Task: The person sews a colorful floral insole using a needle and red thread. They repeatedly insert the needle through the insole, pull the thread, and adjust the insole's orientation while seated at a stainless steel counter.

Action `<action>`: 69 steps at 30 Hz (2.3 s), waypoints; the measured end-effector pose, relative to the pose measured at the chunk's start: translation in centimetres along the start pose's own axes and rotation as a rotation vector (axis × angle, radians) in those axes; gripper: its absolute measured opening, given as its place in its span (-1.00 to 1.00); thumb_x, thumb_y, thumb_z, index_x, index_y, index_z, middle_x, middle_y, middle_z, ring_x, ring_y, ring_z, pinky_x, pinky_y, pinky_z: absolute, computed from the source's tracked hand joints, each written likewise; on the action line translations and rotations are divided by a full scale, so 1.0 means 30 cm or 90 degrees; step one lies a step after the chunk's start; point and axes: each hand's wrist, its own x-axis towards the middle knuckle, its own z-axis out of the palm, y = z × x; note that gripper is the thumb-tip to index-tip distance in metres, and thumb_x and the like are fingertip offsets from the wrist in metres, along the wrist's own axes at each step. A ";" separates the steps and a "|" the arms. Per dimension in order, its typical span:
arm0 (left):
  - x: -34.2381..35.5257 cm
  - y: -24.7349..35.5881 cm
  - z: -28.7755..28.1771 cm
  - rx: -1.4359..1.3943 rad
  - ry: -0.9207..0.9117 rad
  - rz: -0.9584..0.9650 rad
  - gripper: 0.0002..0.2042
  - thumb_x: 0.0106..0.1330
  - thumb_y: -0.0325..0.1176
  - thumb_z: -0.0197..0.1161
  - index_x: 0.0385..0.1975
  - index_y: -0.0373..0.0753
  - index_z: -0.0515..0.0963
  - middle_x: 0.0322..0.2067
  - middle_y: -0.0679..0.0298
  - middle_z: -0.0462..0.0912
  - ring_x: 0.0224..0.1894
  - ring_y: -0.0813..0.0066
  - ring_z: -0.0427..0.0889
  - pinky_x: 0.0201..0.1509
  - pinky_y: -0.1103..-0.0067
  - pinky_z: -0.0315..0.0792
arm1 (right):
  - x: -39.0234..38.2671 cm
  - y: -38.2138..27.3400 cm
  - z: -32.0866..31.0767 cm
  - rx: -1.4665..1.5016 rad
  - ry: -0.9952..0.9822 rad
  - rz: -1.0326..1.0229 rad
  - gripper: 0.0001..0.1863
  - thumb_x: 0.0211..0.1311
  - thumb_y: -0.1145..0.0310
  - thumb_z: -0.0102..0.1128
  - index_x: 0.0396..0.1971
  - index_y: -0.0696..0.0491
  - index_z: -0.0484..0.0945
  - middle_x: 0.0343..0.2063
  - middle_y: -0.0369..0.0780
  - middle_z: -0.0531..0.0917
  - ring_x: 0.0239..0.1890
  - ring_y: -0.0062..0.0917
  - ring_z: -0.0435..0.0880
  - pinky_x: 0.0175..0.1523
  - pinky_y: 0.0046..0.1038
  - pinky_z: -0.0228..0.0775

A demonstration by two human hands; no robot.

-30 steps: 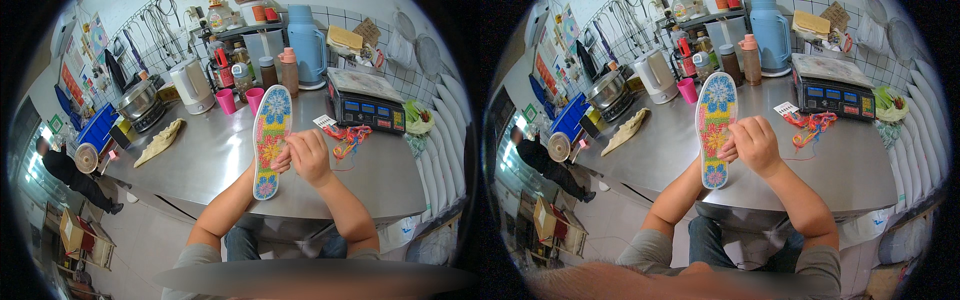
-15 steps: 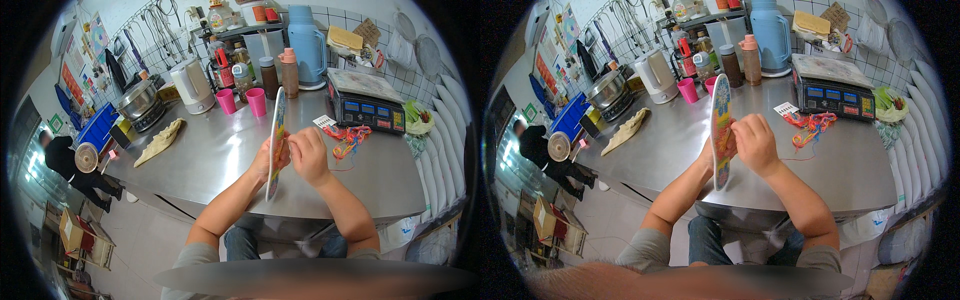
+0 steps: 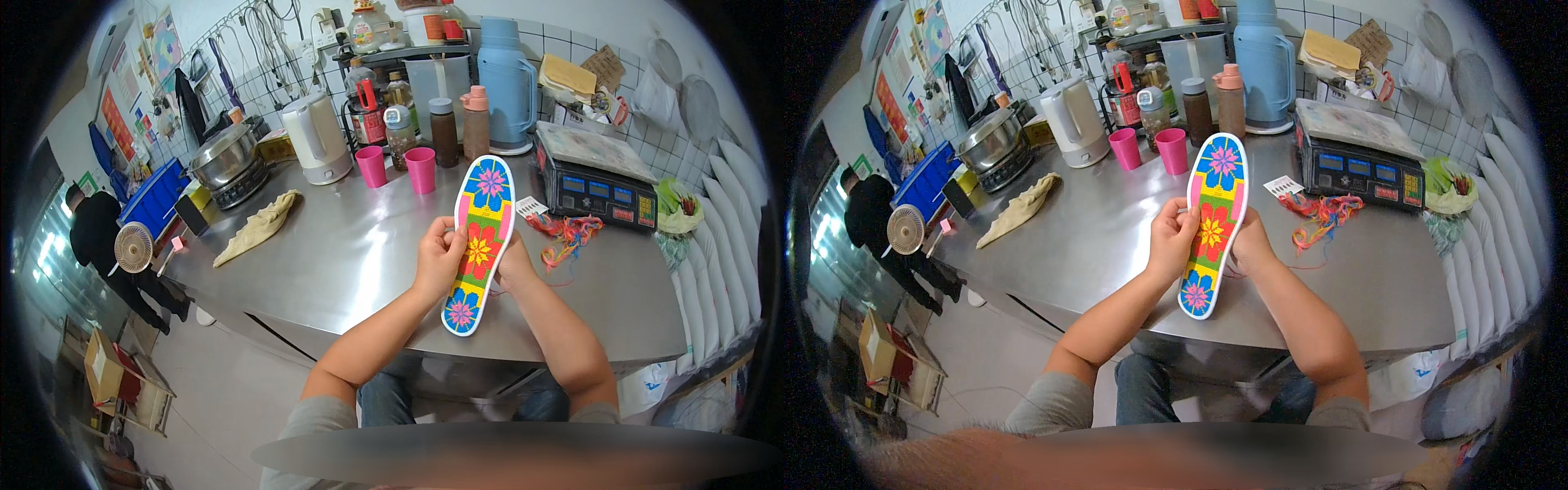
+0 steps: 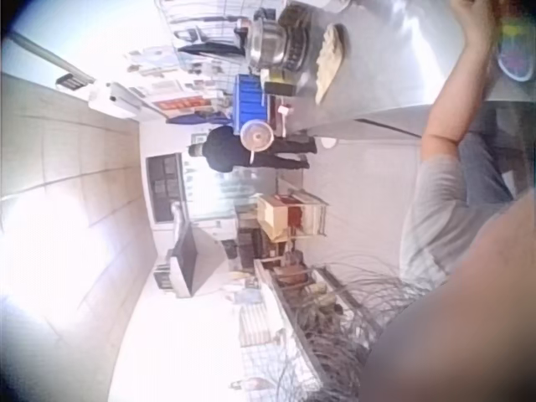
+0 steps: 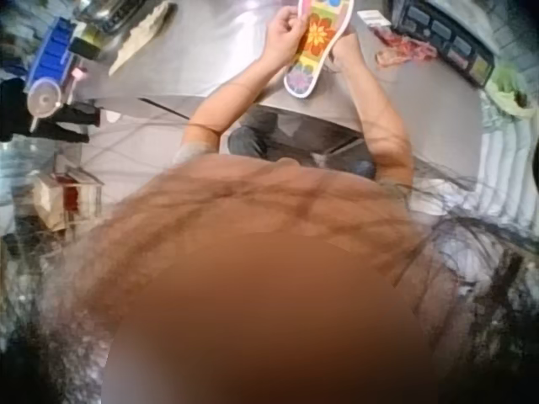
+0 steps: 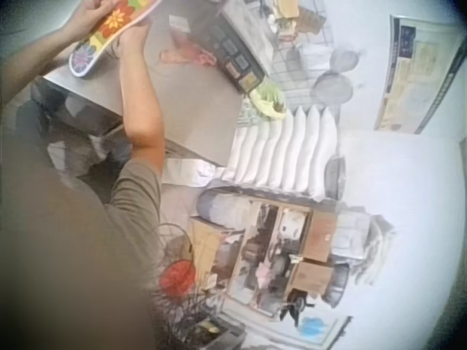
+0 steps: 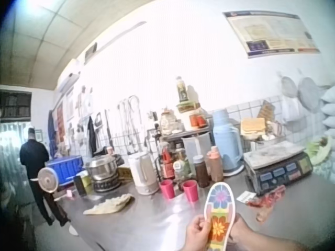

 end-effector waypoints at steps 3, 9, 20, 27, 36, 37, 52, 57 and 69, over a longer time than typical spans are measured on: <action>-0.003 0.003 0.014 -0.053 -0.018 0.048 -0.81 0.29 -0.47 0.04 -0.14 -0.33 0.28 -0.36 0.23 0.58 -0.34 0.65 0.56 -0.28 0.73 0.44 | 0.002 -0.009 0.002 0.058 -0.042 0.043 -0.74 0.18 0.41 0.06 -0.16 0.20 0.45 -0.25 -0.14 0.60 -0.27 -0.46 0.63 -0.18 -0.45 0.53; -0.009 0.012 0.028 -0.027 -0.079 0.093 -0.70 0.24 -0.55 0.08 -0.09 -0.30 0.18 -0.34 0.21 0.58 -0.38 0.68 0.55 -0.38 0.76 0.42 | 0.014 -0.003 -0.039 0.093 -0.088 0.080 -0.71 0.17 0.34 0.09 -0.15 0.16 0.44 -0.24 -0.17 0.58 -0.25 -0.49 0.61 -0.17 -0.45 0.52; -0.014 0.012 0.019 -0.007 -0.093 0.078 -0.69 0.24 -0.51 0.10 -0.07 -0.28 0.18 -0.45 0.30 0.57 -0.53 0.78 0.47 -0.52 0.80 0.31 | 0.006 -0.013 -0.037 0.066 -0.096 0.096 -0.66 0.15 0.25 0.11 -0.15 0.15 0.44 -0.23 -0.17 0.58 -0.25 -0.48 0.61 -0.17 -0.44 0.52; -0.018 0.017 0.028 -0.010 -0.086 0.092 -0.68 0.25 -0.51 0.09 -0.05 -0.31 0.18 -0.44 0.30 0.57 -0.49 0.76 0.50 -0.47 0.80 0.34 | 0.013 -0.004 -0.042 0.055 -0.079 0.104 -0.64 0.14 0.22 0.11 -0.15 0.16 0.44 -0.24 -0.15 0.58 -0.26 -0.46 0.61 -0.18 -0.43 0.52; -0.023 0.030 0.027 -0.003 -0.097 0.099 -0.68 0.25 -0.51 0.09 -0.04 -0.31 0.19 -0.39 0.27 0.57 -0.41 0.74 0.52 -0.39 0.79 0.38 | 0.010 -0.007 -0.053 0.109 -0.113 0.118 -0.67 0.16 0.30 0.11 -0.13 0.15 0.42 -0.20 -0.17 0.56 -0.21 -0.48 0.60 -0.15 -0.45 0.52; -0.023 0.031 0.028 0.000 -0.097 0.106 -0.68 0.25 -0.51 0.09 -0.04 -0.31 0.19 -0.38 0.27 0.57 -0.41 0.74 0.52 -0.39 0.79 0.38 | 0.011 -0.007 -0.053 0.108 -0.116 0.116 -0.67 0.16 0.30 0.11 -0.13 0.15 0.42 -0.20 -0.17 0.56 -0.21 -0.49 0.60 -0.14 -0.45 0.51; -0.034 0.044 0.026 -0.022 -0.109 0.081 -0.60 0.24 -0.51 0.10 0.05 -0.39 0.17 -0.17 0.18 0.53 -0.18 0.58 0.54 -0.11 0.68 0.43 | -0.003 -0.017 -0.036 0.077 -0.107 0.130 -0.62 0.19 0.19 0.03 -0.12 0.16 0.42 -0.19 -0.15 0.56 -0.20 -0.47 0.59 -0.11 -0.43 0.49; -0.030 0.041 0.027 -0.005 -0.103 0.098 -0.60 0.25 -0.52 0.09 0.07 -0.39 0.17 -0.23 0.21 0.55 -0.25 0.66 0.54 -0.21 0.73 0.42 | -0.001 -0.012 -0.040 0.098 -0.141 0.130 -0.62 0.19 0.19 0.05 -0.12 0.16 0.42 -0.19 -0.15 0.56 -0.20 -0.47 0.59 -0.10 -0.43 0.49; -0.004 0.032 0.008 -0.225 -0.139 -0.027 -0.67 0.32 -0.42 0.00 0.05 -0.34 0.22 -0.16 0.23 0.53 -0.18 0.61 0.53 -0.10 0.67 0.41 | -0.014 -0.026 -0.014 0.143 -0.086 0.046 -0.72 0.11 0.41 0.16 -0.16 0.12 0.44 -0.24 -0.23 0.57 -0.23 -0.55 0.58 -0.06 -0.52 0.42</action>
